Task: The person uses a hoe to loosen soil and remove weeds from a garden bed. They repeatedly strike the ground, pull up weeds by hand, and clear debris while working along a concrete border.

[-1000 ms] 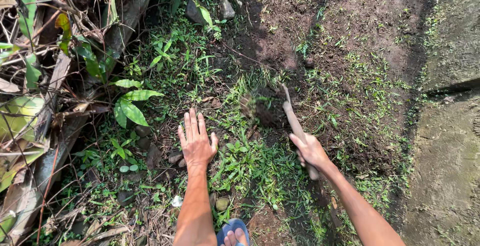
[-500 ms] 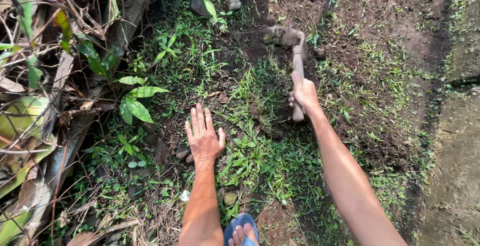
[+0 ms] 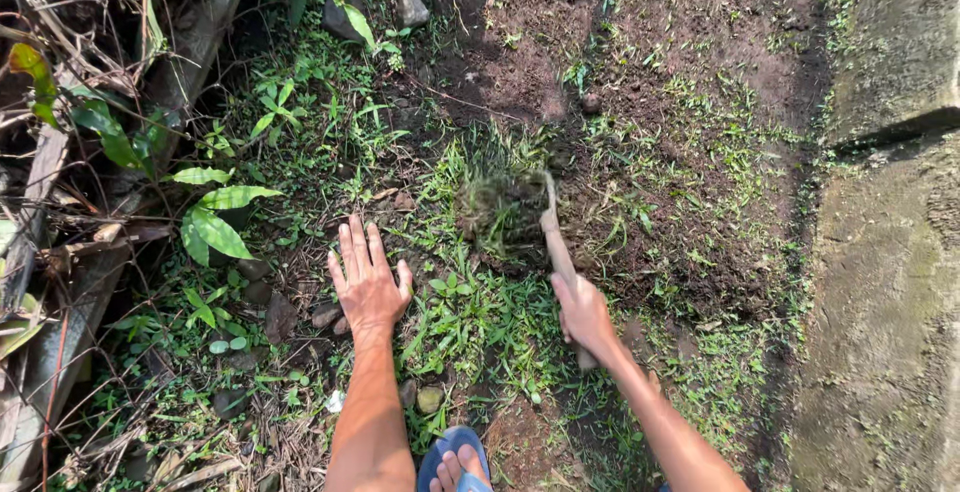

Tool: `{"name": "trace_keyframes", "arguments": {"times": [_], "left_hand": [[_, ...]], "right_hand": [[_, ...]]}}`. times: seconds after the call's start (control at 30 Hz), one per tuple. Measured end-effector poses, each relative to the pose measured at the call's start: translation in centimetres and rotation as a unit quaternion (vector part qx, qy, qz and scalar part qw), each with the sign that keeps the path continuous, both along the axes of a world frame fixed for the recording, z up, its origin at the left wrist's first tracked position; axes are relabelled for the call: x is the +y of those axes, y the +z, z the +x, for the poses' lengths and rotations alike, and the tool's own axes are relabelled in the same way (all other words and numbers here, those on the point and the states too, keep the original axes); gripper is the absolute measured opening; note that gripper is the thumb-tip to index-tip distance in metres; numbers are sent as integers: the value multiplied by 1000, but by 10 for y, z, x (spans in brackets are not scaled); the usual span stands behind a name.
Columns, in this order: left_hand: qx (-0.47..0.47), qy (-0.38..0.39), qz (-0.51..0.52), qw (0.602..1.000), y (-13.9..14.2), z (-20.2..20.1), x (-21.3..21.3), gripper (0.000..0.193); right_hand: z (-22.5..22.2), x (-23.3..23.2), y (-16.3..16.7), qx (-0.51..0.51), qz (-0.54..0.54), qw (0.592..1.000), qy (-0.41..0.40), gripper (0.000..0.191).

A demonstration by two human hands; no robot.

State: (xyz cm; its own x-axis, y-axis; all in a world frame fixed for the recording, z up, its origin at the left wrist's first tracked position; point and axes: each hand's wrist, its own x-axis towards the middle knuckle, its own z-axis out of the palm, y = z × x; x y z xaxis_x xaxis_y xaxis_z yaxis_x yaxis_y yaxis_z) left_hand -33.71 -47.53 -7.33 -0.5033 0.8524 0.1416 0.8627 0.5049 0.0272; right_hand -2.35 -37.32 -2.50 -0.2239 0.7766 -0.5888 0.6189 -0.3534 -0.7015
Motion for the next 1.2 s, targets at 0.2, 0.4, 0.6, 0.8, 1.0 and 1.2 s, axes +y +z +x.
{"name": "trace_keyframes", "arguments": {"times": [0.2, 0.4, 0.6, 0.8, 1.0, 1.2], "left_hand": [[6, -2, 16, 1000, -6, -6, 1, 80], [-1, -7, 9, 1000, -9, -4, 1, 80], [-8, -6, 6, 1000, -6, -7, 2, 79], [-16, -3, 33, 999, -6, -9, 4, 80], [-22, -2, 28, 999, -6, -4, 2, 79], [-4, -10, 22, 1000, -4, -1, 1, 78]], "right_hand": [[37, -11, 18, -129, -10, 992, 2, 30], [13, 120, 43, 48, 118, 990, -61, 45], [-50, 277, 46, 149, 101, 961, -208, 36], [-85, 310, 26, 161, -11, 941, -298, 40], [-42, 263, 10, 79, 21, 979, -189, 40], [-3, 197, 17, 59, 17, 990, -125, 43]]}}
